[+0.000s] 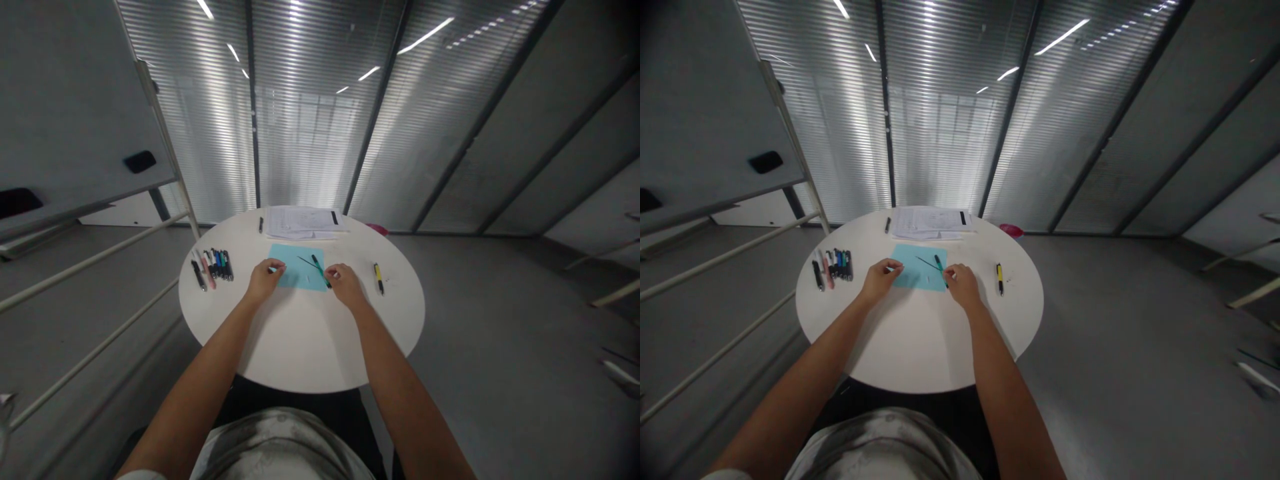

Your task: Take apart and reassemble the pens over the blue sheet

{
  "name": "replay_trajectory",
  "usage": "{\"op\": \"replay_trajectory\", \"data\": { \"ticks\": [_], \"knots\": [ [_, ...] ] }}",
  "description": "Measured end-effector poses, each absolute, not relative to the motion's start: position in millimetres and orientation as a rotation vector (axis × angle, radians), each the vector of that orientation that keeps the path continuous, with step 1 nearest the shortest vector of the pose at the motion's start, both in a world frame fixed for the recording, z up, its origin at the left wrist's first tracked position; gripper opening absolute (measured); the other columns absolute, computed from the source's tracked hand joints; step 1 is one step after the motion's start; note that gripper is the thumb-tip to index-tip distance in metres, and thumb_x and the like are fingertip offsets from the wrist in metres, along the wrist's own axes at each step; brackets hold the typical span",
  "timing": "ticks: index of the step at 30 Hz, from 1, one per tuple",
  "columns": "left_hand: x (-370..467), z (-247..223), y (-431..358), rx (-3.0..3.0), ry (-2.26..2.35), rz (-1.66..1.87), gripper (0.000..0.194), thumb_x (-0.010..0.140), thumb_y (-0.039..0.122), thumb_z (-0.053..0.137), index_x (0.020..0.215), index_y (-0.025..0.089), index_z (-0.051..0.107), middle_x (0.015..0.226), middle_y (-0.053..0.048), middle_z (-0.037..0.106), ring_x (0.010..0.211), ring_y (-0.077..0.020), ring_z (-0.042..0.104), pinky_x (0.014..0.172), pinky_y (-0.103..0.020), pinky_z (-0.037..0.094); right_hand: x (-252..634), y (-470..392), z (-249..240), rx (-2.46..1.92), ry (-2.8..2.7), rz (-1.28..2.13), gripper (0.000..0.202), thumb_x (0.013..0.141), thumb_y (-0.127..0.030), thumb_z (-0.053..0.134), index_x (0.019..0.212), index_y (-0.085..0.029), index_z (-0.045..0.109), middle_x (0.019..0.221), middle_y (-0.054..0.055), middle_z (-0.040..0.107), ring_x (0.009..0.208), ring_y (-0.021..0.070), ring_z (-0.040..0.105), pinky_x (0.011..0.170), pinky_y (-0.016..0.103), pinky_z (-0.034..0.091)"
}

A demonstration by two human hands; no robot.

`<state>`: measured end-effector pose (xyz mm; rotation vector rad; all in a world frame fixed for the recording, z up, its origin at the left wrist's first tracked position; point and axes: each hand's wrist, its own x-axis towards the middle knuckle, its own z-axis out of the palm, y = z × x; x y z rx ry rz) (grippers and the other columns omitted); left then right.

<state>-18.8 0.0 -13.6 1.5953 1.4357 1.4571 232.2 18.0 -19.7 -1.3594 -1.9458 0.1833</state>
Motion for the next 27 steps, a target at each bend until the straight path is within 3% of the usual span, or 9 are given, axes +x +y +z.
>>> {"op": "replay_trajectory", "data": {
  "ticks": [4,9,15,24,27],
  "knots": [
    [-16.4,-18.8,-1.6,1.912,1.468,1.336,0.012,0.074,0.025,0.062,0.081,0.020,0.071,0.082,-0.005,0.066,0.066,-0.0145,0.054,0.069,-0.028,0.044,223.9,10.6,-15.3,-1.513,-1.969,0.064,0.009,0.080,-0.025,0.059,0.079,-0.021,0.067,0.083,0.005,0.064,0.082,0.0196,0.053,0.079,0.032,0.035],
    [-13.2,-21.6,-4.7,2.131,1.551,1.020,0.018,0.079,0.021,0.057,0.092,0.021,0.070,0.092,-0.005,0.067,0.085,-0.0178,0.060,0.083,-0.030,0.046,212.3,-1.7,-6.1,-1.658,-2.071,-0.030,0.013,0.083,-0.029,0.056,0.083,-0.022,0.068,0.090,0.006,0.064,0.090,0.0208,0.053,0.081,0.032,0.033],
    [-13.3,-17.5,-11.4,2.222,1.680,0.812,0.024,0.084,0.023,0.052,0.102,0.024,0.067,0.105,-0.003,0.064,0.093,-0.0178,0.061,0.083,-0.028,0.046,210.9,-4.4,-3.0,-1.759,-2.105,-0.086,0.017,0.084,-0.033,0.054,0.086,-0.024,0.068,0.093,0.005,0.063,0.092,0.0200,0.052,0.080,0.031,0.033],
    [-20.9,-13.9,-7.0,2.160,1.631,1.063,0.030,0.081,0.019,0.052,0.108,0.021,0.064,0.103,-0.006,0.059,0.083,-0.0151,0.058,0.082,-0.030,0.048,213.9,0.4,-6.3,-1.759,-1.988,0.065,0.018,0.086,-0.033,0.051,0.089,-0.024,0.066,0.092,0.003,0.065,0.091,0.0172,0.055,0.078,0.027,0.035],
    [-36.6,-8.3,-4.0,2.036,1.898,1.178,0.030,0.082,0.020,0.047,0.107,0.022,0.064,0.101,-0.006,0.059,0.089,-0.0173,0.058,0.083,-0.031,0.047,222.5,5.5,-6.6,-1.862,-1.841,0.102,0.019,0.086,-0.029,0.048,0.093,-0.024,0.065,0.095,0.003,0.067,0.091,0.0173,0.057,0.077,0.027,0.036]
  ]
}}
